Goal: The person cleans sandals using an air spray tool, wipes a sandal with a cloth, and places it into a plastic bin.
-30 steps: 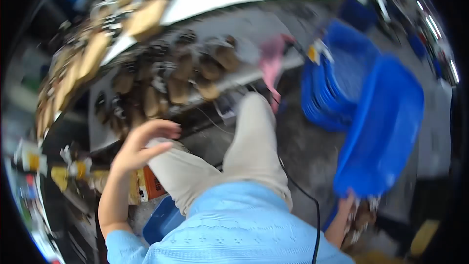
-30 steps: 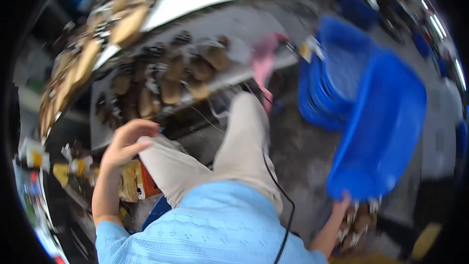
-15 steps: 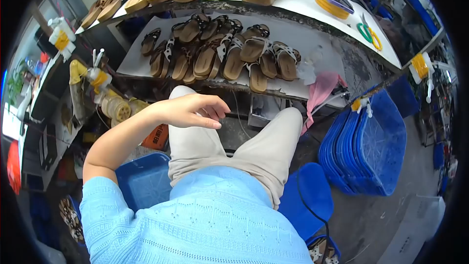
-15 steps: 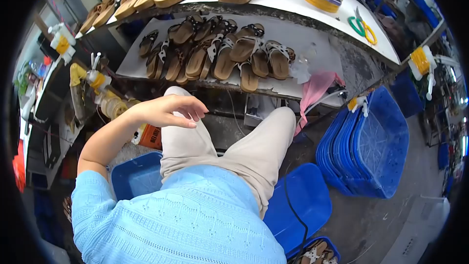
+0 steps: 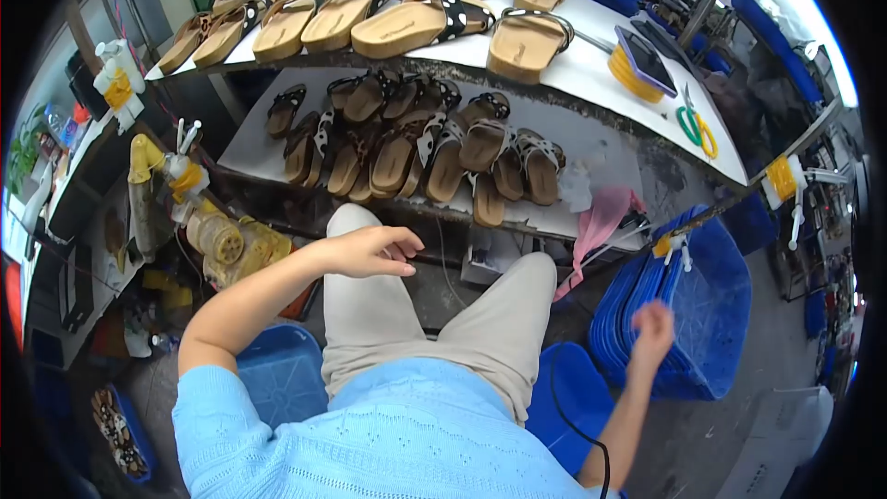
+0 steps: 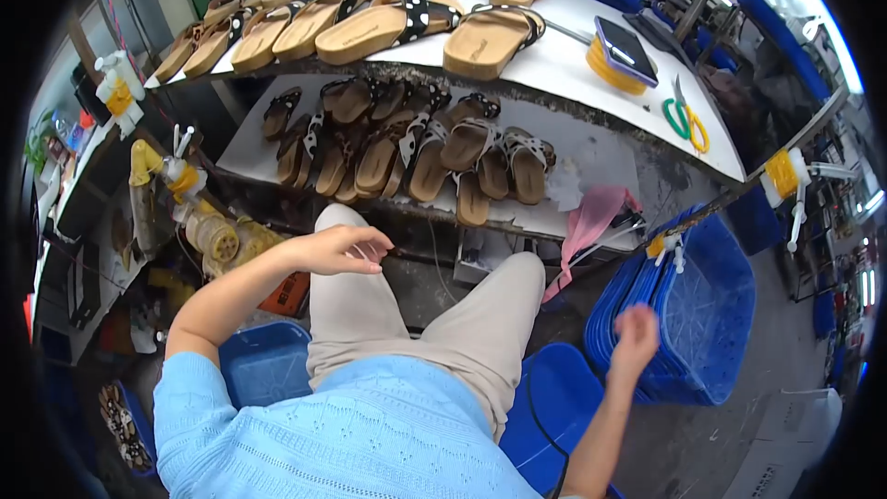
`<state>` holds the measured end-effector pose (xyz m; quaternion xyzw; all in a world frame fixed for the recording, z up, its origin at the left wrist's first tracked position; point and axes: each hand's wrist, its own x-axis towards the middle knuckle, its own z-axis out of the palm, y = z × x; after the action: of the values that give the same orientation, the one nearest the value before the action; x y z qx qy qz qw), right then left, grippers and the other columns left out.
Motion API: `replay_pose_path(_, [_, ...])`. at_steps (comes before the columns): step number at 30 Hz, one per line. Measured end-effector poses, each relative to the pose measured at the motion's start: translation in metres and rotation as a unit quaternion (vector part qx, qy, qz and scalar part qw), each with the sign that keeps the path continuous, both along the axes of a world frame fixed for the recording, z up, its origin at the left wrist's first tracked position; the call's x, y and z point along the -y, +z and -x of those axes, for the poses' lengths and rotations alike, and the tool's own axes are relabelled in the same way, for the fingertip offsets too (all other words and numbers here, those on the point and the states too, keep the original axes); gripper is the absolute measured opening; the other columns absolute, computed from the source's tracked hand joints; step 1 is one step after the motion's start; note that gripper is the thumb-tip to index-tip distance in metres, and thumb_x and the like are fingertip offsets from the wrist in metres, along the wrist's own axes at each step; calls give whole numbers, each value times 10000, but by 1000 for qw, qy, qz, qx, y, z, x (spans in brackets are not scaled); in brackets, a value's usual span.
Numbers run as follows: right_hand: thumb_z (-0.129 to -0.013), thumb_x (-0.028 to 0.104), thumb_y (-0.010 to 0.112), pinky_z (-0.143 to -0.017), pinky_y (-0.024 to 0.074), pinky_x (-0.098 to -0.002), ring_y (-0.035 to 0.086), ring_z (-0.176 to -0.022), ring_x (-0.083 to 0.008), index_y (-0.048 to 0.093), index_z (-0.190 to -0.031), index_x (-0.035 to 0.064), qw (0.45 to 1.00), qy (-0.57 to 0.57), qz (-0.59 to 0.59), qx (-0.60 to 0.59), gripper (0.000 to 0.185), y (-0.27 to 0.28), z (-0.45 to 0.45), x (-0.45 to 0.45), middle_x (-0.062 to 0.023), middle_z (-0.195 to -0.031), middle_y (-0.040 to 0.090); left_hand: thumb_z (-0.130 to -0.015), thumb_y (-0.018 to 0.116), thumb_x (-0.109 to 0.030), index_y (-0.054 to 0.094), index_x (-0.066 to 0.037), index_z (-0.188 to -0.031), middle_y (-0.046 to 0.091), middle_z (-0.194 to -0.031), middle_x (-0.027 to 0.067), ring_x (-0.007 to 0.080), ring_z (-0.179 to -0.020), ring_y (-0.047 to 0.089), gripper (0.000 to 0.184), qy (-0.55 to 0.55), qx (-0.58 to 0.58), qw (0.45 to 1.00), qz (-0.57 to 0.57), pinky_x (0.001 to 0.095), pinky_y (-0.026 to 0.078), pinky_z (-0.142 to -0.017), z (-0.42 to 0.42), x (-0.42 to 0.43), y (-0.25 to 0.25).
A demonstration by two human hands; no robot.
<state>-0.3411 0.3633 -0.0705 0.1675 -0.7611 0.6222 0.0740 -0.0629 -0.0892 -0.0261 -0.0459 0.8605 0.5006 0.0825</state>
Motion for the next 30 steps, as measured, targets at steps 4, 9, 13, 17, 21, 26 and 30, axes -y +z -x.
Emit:
replay_pose_path(4, [-940,-19,618,-782,500,-260,624,-863,-128,651,-1008,-46,962,163,-1,-219,80,184,6,133,-62,-939,673,-943,695,-266,559,-12,-1312,647,-1178,141,225,-1095,649,468,40,-19,999,-16,350,545,-944,-11,13,-16])
replay_pose_path(9, [-907,280,690,-767,528,-300,689,-801,-178,712,-1022,68,859,173,-200,-439,242,288,86,336,-113,-879,728,-934,696,-269,580,-18,-1297,680,-1140,136,236,-1070,655,456,98,-62,993,-36,366,529,-934,-39,3,-50])
replay_pose_path(13, [-850,665,615,-851,524,-376,698,-961,-266,720,-1139,32,751,122,-514,-395,704,297,183,478,-170,-1051,732,-922,702,-231,573,-11,-1291,654,-1183,153,260,-1059,655,448,115,-83,985,-99,358,518,-946,-69,-26,-64])
replay_pose_path(17, [-741,695,702,-895,525,-437,698,-1015,-376,710,-1101,-51,694,135,-626,-330,828,280,222,530,-264,-1030,711,-906,714,-217,570,-12,-1285,641,-1195,163,264,-1076,655,455,193,-98,967,-132,360,520,-946,-107,-37,-82])
replay_pose_path(21, [-716,620,757,-826,533,-412,707,-908,-329,730,-1053,-34,741,96,-585,-317,736,272,219,530,-210,-978,726,-915,705,-195,580,-11,-1274,659,-1177,152,245,-1064,660,423,289,-77,937,-180,363,524,-936,-133,-30,-94])
replay_pose_path(26, [-738,644,722,-738,498,-331,679,-746,-180,744,-1018,121,813,-16,-500,-298,593,310,196,490,-72,-817,713,-925,694,-145,583,-4,-1290,668,-1174,132,212,-1078,657,407,288,-120,932,-183,350,518,-956,-124,-30,-77])
replay_pose_path(30, [-775,679,691,-789,488,-315,697,-804,-179,749,-1043,162,802,-32,-389,-452,585,318,131,399,-55,-871,722,-939,683,-138,576,6,-1295,662,-1181,124,198,-1084,652,398,281,-143,921,-231,340,513,-967,-113,-48,-73])
